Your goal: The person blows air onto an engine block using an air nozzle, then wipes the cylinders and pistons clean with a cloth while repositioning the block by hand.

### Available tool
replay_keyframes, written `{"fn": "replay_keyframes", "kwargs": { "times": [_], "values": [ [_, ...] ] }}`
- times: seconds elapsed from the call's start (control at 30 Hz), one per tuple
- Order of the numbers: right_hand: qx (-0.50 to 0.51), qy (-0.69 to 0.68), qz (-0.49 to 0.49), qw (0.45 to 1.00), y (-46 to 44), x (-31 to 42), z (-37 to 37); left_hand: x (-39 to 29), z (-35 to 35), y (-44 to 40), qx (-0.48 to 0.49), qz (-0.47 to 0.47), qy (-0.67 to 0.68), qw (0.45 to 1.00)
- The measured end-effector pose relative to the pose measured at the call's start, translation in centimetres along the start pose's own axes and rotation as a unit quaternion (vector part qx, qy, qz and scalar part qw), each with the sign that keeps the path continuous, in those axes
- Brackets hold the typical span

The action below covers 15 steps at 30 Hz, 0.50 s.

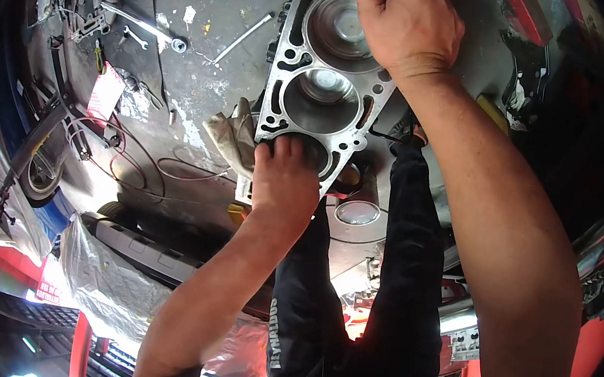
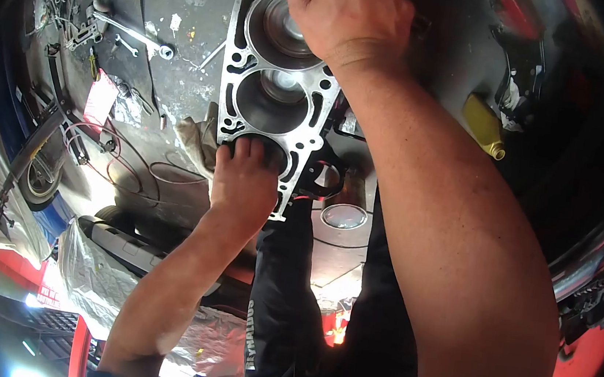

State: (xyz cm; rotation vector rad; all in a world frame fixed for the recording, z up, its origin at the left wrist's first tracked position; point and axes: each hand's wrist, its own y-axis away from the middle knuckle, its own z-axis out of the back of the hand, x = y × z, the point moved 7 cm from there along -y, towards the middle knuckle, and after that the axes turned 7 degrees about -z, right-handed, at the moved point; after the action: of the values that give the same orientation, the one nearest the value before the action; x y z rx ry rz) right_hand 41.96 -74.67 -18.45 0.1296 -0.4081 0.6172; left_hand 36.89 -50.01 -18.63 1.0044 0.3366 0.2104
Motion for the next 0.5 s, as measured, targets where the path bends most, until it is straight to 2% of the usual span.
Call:
{"fn": "replay_keyframes", "kwargs": {
  "times": [0.03, 0.13, 0.17, 0.2, 0.27, 0.33, 0.4, 0.43, 0.47, 0.5],
  "values": [
    [0.007, 0.003, -0.005, 1.000, 0.1, -0.2, 0.0, -0.4, -0.3, -0.5, 0.056, 0.010, -0.006, 0.998],
    [0.028, 0.016, -0.014, 0.999, 0.0, -0.4, -0.1, 0.0, 0.3, -0.1, 0.035, 0.015, 0.052, 0.998],
    [0.031, 0.008, -0.016, 0.999, 0.3, -0.3, 0.0, 0.1, 0.5, 0.5, 0.083, 0.007, 0.091, 0.992],
    [0.028, -0.004, -0.011, 1.000, 0.3, -0.2, 0.2, 0.2, 0.5, 1.6, 0.084, 0.015, 0.087, 0.993],
    [0.011, -0.017, -0.008, 1.000, -0.2, -0.3, 0.2, 0.0, 1.3, 3.4, -0.023, 0.029, 0.160, 0.986],
    [-0.006, -0.003, 0.001, 1.000, 0.1, -0.1, 0.5, 0.2, 1.3, 1.9, 0.004, 0.037, 0.180, 0.983],
    [0.021, -0.010, -0.003, 1.000, 0.5, -0.1, 0.8, -0.1, 0.1, -0.5, 0.187, 0.057, 0.215, 0.957],
    [0.025, -0.011, -0.006, 1.000, 0.6, -0.3, 0.6, -0.4, -1.9, -1.1, 0.218, 0.074, 0.226, 0.947],
    [0.023, -0.013, -0.004, 1.000, 0.3, -0.5, 0.2, -0.7, -1.9, -0.4, 0.212, 0.076, 0.226, 0.948],
    [0.012, -0.015, -0.021, 1.000, 0.4, -1.1, -1.1, -0.6, -0.4, 1.4, 0.083, 0.086, 0.238, 0.964]
  ]
}}
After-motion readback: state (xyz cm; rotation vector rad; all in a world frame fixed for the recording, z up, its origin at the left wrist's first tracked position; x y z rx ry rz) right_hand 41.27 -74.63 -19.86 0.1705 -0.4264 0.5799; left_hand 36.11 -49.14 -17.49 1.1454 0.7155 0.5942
